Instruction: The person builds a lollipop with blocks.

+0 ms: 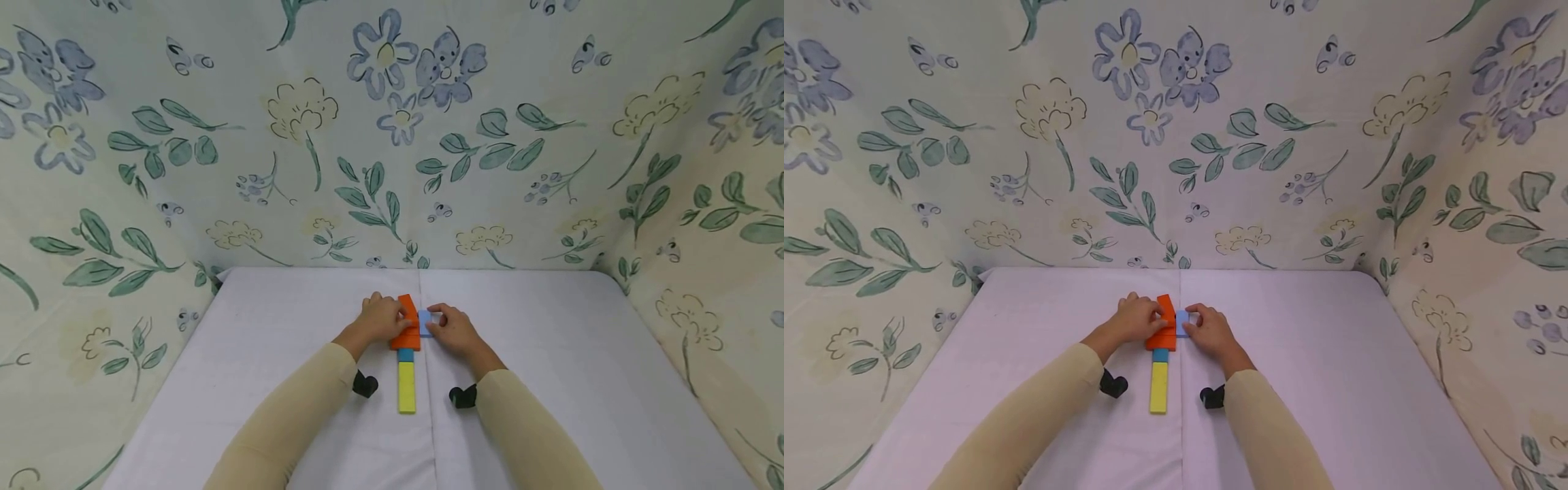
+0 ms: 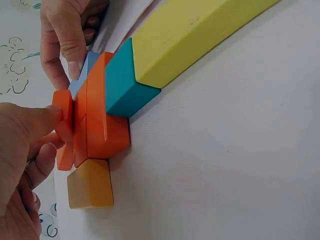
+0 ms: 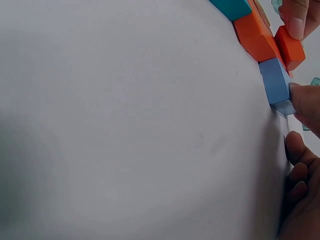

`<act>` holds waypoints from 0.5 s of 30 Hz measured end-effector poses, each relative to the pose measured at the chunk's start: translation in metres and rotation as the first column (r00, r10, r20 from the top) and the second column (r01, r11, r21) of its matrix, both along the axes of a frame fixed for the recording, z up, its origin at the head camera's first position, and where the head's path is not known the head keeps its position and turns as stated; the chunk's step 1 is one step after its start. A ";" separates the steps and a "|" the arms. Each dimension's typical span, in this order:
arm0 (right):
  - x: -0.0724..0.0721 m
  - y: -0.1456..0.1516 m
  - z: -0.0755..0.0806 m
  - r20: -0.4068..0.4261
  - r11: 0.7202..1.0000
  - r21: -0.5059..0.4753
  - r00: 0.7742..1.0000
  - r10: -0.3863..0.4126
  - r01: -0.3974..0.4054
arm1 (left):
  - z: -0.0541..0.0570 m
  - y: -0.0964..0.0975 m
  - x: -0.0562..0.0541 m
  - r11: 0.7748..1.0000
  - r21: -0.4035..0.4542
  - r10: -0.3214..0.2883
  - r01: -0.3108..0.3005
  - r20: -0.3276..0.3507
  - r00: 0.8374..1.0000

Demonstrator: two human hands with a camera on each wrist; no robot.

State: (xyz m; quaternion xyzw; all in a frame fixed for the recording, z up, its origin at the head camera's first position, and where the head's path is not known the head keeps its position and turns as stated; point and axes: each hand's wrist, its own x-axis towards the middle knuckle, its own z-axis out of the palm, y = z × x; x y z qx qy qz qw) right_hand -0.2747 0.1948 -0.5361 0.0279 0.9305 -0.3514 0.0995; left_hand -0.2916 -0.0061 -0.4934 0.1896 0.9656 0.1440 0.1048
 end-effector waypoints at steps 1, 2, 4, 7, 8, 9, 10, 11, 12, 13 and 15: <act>0.000 0.000 0.000 0.001 1.000 0.000 1.000 -0.003 0.003 | 0.000 0.001 -0.001 1.000 0.005 0.008 -0.008 0.007 1.000; 0.000 0.000 -0.001 0.003 1.000 0.001 1.000 -0.006 0.006 | 0.000 0.002 -0.001 1.000 0.007 0.016 -0.016 0.014 1.000; -0.001 0.000 -0.002 0.008 1.000 0.006 1.000 -0.010 0.010 | -0.001 0.004 -0.004 0.999 0.017 0.033 -0.033 0.029 0.999; -0.001 0.000 -0.004 0.009 1.000 0.008 1.000 -0.012 0.012 | -0.003 0.007 -0.007 0.999 0.021 0.047 -0.048 0.043 0.998; -0.001 0.000 -0.004 0.008 1.000 0.007 1.000 -0.012 0.012 | -0.003 0.008 -0.008 0.998 0.019 0.052 -0.053 0.048 0.997; -0.001 0.000 -0.004 0.006 1.000 0.005 1.000 -0.011 0.011 | -0.002 0.009 -0.009 0.998 0.019 0.056 -0.057 0.052 0.997; -0.001 0.000 -0.003 0.003 1.000 0.003 1.000 -0.010 0.010 | -0.002 0.010 -0.010 0.998 0.015 0.058 -0.059 0.053 0.997; -0.001 0.000 -0.003 0.001 1.000 0.001 1.000 -0.010 0.010 | -0.001 0.010 -0.010 0.998 0.012 0.061 -0.062 0.055 0.997; -0.001 -0.001 -0.003 0.000 1.000 -0.001 1.000 -0.012 0.012 | 0.000 0.010 -0.011 0.998 0.011 0.064 -0.065 0.056 0.996; -0.001 -0.001 -0.002 -0.003 1.000 0.001 1.000 -0.010 0.010 | 0.001 0.010 -0.011 0.998 0.011 0.068 -0.068 0.056 0.996; -0.002 0.000 -0.003 -0.012 1.000 0.003 1.000 -0.005 0.005 | 0.002 0.011 -0.012 0.997 -0.001 0.074 -0.074 0.042 0.996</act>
